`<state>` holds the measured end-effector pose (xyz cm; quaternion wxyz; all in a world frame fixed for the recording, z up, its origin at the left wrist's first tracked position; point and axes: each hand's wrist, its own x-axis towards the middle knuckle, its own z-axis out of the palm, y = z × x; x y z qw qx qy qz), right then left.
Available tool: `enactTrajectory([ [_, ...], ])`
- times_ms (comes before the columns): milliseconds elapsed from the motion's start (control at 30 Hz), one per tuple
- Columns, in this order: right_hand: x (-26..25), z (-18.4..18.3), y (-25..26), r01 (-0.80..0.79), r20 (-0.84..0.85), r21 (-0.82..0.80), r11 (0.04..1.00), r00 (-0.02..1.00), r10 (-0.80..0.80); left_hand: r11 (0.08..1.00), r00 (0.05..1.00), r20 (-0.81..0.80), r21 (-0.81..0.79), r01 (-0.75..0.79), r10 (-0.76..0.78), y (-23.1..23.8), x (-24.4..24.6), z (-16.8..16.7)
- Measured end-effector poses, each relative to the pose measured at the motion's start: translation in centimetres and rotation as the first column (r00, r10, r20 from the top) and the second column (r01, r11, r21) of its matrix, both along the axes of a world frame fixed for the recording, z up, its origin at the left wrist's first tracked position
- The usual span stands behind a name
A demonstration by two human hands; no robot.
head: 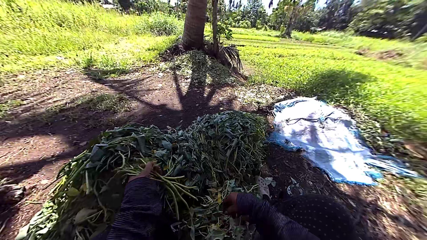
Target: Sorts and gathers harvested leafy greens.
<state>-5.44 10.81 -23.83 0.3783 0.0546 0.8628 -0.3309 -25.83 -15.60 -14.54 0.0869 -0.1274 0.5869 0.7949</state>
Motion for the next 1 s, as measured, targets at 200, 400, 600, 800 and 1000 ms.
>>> enactTrajectory([
  [200, -6.1, -0.3, 9.4, 0.831, 0.048, -0.195, 0.522, 0.539, -0.841, 0.944, 0.983, -0.098, 0.276, 0.178, -0.157, -0.2, -1.4, 3.2],
  [400, -11.5, -9.7, 10.5, 0.942, 0.066, -0.209, 0.264, 0.283, -0.957, 0.769, 0.947, 0.027, 0.591, 0.243, -0.319, 2.4, 0.8, -3.1],
  [600, -13.7, -14.2, 10.3, 0.948, -0.189, -0.099, 0.301, 0.279, -0.941, 0.889, 0.887, 0.191, 0.281, 0.36, -0.42, 3.2, -0.1, -3.5],
  [800, -11.5, -8.2, 5.9, 0.827, -0.173, -0.483, 0.287, 0.231, -0.957, 0.893, 0.878, 0.169, 0.146, 0.427, -0.447, 2.1, 0.0, -4.7],
  [1000, -7.3, -1.5, -2.2, 0.572, -0.005, -0.776, 0.266, 0.415, -0.91, 0.928, 0.859, 0.362, 0.053, 0.369, -0.362, 4.9, 1.4, -3.3],
])
